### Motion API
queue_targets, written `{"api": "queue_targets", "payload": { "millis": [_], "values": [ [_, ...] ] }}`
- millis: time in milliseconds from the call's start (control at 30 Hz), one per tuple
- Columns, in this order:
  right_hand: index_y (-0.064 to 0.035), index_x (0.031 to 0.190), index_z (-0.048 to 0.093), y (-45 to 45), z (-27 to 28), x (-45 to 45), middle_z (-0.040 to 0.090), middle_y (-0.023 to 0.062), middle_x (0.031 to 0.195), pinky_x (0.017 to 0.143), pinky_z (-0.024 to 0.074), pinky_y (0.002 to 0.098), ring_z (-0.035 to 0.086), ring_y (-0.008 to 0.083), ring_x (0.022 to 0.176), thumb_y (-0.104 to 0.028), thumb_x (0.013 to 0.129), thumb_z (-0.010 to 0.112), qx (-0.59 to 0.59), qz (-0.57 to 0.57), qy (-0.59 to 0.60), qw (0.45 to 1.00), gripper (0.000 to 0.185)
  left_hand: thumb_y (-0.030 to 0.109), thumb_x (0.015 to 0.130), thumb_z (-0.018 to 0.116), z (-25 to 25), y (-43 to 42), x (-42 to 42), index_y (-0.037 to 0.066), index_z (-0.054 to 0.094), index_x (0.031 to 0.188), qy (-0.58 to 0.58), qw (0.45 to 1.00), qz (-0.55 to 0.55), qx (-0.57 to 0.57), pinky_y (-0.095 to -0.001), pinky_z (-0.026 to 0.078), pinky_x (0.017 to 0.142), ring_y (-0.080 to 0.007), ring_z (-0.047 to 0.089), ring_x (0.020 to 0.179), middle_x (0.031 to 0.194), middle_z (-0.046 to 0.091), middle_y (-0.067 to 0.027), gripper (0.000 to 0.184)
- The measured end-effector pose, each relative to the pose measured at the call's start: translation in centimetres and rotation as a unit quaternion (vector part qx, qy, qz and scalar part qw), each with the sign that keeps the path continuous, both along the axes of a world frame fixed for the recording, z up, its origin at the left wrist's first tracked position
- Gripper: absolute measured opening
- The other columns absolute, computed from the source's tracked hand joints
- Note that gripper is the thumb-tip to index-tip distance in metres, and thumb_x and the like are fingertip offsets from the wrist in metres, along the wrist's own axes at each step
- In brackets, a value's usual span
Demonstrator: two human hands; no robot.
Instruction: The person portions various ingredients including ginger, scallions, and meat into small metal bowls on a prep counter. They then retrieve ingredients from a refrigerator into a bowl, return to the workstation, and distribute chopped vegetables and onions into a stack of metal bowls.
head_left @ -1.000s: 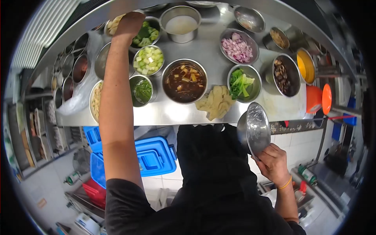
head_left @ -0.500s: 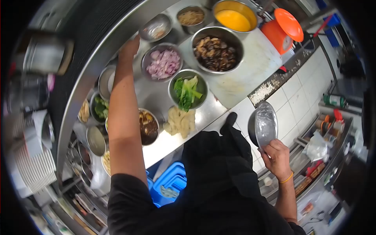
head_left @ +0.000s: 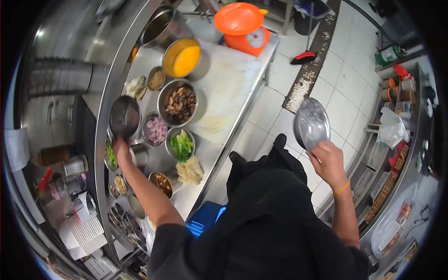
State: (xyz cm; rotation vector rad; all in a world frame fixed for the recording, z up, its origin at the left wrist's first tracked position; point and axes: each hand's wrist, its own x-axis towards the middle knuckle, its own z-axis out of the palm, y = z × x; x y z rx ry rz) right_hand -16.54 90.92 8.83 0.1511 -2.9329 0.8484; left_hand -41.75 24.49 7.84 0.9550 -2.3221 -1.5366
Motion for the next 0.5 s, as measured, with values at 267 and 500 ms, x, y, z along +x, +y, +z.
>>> {"api": "queue_targets", "payload": {
  "millis": [267, 500],
  "values": [
    [-0.0101, 0.082, 0.062, 5.1, 5.3, -9.8, 0.054, 0.0019, 0.082, 0.063, 0.0520, 0.0367, 0.059, 0.0220, 0.080, -0.010, 0.078, 0.073, 0.033, 0.147, 0.119, 0.981, 0.011, 0.016, 0.095, 0.056, 4.2, 22.0, 7.1, 0.005, 0.061, 0.115, -0.045, 0.981, -0.160, 0.101, -0.0350, 0.059, 0.070, -0.0201, 0.067, 0.089, 0.105, 0.065, -0.0075, 0.023],
    [-0.0114, 0.086, 0.063, 1.0, 4.7, -20.4, 0.058, 0.0017, 0.095, 0.074, 0.0559, 0.0343, 0.061, 0.0211, 0.093, -0.012, 0.083, 0.061, 0.099, 0.335, 0.182, 0.919, 0.004, 0.016, 0.099, 0.055, -4.2, 36.2, 5.6, -0.001, 0.059, 0.126, -0.070, 0.958, -0.246, 0.127, -0.0359, 0.059, 0.072, -0.0192, 0.070, 0.088, 0.107, 0.070, -0.0126, 0.032]
  ]
}}
